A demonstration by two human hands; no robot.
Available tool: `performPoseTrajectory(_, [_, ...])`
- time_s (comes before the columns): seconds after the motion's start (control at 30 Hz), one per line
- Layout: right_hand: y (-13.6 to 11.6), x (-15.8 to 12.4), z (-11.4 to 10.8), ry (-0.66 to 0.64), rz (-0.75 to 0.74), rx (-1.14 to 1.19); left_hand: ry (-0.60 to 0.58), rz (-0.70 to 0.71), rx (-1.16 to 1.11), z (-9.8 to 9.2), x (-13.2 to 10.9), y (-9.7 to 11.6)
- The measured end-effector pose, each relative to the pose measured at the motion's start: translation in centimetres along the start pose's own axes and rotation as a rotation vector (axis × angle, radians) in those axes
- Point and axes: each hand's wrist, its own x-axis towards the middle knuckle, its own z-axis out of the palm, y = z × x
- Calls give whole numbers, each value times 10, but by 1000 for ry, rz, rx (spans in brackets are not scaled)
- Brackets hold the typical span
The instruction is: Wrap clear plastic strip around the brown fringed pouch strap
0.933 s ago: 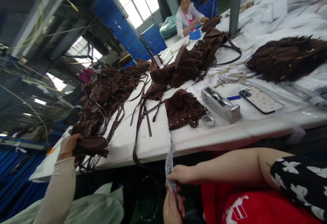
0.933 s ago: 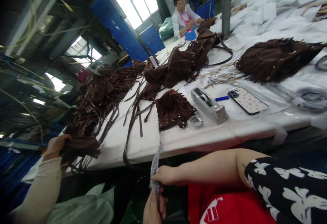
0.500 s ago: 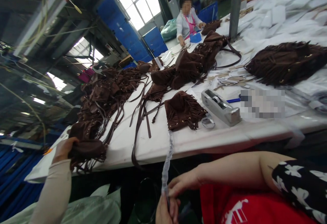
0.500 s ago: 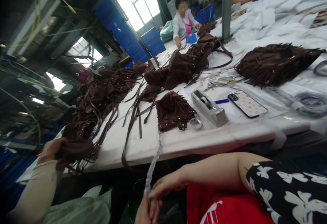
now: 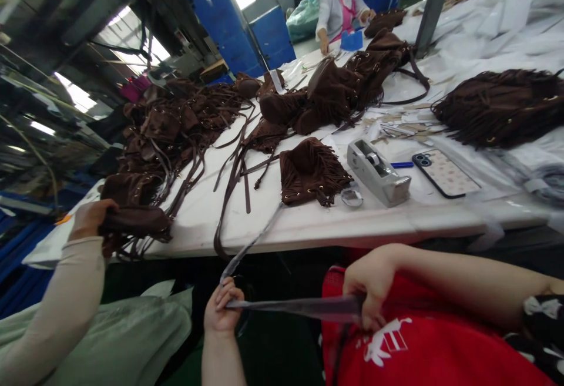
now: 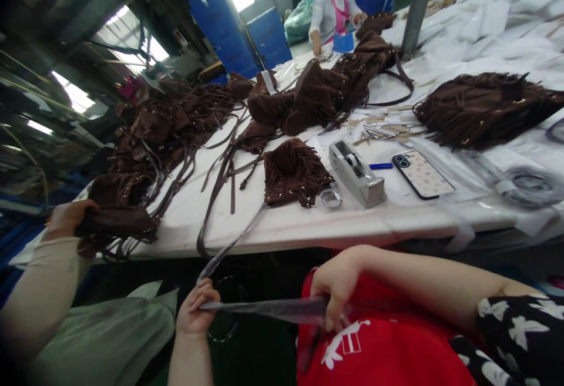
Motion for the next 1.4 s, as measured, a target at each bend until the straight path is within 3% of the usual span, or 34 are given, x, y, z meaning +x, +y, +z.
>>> performPoseTrajectory(0.1, [-6, -30, 2, 128, 55, -111, 67, -2, 267, 10, 7, -1])
performPoseTrajectory(0.2, [-4, -29, 6, 280, 14, -274, 134, -9, 561, 30, 2, -1])
performPoseTrajectory(0.27, [-4, -19, 10, 337, -20, -411, 199, 86, 689, 54, -17, -1])
performPoseTrajectory(0.3, [-5, -12, 13, 348, -27, -477, 202, 203, 716, 69, -31, -1])
performPoseTrajectory(0.33, [-7, -5, 15, 356, -31, -534, 164, 345, 718, 86, -46, -2])
performPoseTrajectory(0.4, [-12, 7, 17, 350, -49, -611, -56, 570, 700, 120, -78, -8])
performPoseTrajectory(0.43, [-13, 11, 17, 342, -74, -629, -218, 617, 693, 134, -90, -12])
performPoseTrajectory(0.47, [-14, 14, 16, 350, -105, -645, -339, 566, 709, 145, -100, -16])
performPoseTrajectory(0.5, [-14, 15, 14, 380, -136, -664, -402, 521, 727, 152, -105, -20])
performPoseTrajectory(0.53, [-13, 13, 11, 424, -159, -686, -417, 476, 743, 153, -106, -24])
performPoseTrajectory(0.6, [-7, 4, 3, 497, -169, -714, -341, 448, 760, 142, -98, -29])
performPoseTrajectory(0.77, [10, -33, -17, 483, -140, -659, -99, 380, 877, 74, -57, -30])
performPoseTrajectory(0.87, [10, -43, -20, 594, -103, -701, -77, 249, 1055, 54, -44, -31])
performPoseTrajectory(0.93, [6, -40, -18, 641, -91, -765, -143, 217, 1120, 62, -45, -31])
performPoseTrajectory(1.0, [1, -30, -13, 631, -111, -837, -268, 307, 1060, 86, -55, -29])
performPoseTrajectory(1.07, [-4, -19, -7, 598, -140, -899, -453, 443, 919, 116, -72, -28])
performPoseTrajectory(1.17, [-5, -9, -3, 614, -194, -930, -723, 411, 804, 152, -95, -27])
performPoseTrajectory(1.23, [-3, -12, -7, 794, -281, -880, -701, 349, 769, 162, -101, -29])
performPoseTrajectory(1.33, [1, -24, -21, 1304, -396, -715, -465, 320, 704, 163, -99, -34])
performPoseTrajectory(1.4, [4, -31, -29, 1462, -365, -598, -376, 315, 679, 161, -96, -35])
